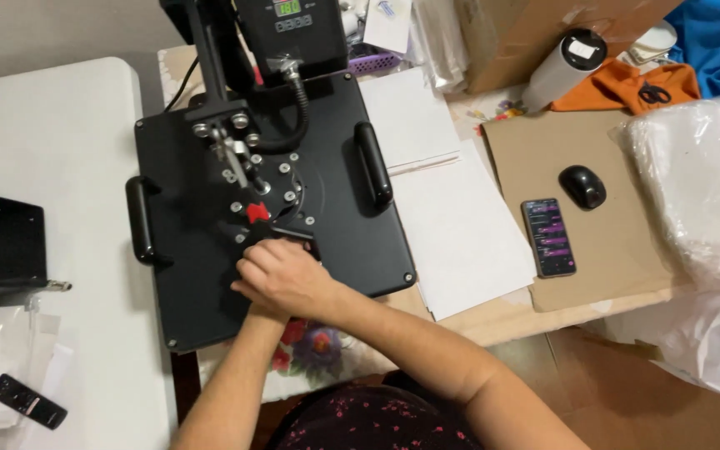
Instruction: Operating a heat press machine to transfer a design onto a garment, including aligning a protective sheet and engaging the press.
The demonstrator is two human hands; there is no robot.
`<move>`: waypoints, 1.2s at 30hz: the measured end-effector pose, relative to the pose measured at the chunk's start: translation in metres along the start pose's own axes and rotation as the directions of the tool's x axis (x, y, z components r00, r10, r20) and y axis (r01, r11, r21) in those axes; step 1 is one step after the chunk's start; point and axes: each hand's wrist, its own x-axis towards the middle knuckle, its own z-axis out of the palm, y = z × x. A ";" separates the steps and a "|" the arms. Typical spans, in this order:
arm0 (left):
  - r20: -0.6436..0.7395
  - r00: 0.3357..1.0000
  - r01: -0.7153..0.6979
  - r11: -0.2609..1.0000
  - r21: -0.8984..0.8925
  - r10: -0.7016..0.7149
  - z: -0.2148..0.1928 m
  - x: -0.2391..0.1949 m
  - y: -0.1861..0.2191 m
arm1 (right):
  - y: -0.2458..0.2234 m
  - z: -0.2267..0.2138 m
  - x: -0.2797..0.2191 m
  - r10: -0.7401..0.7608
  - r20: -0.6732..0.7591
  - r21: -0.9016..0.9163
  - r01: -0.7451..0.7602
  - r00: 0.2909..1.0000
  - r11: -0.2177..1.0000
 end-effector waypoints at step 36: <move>0.377 0.857 -0.305 0.243 0.921 -0.352 0.001 0.009 0.080 | 0.016 -0.012 0.001 0.077 -0.145 0.226 -0.043 0.986 0.973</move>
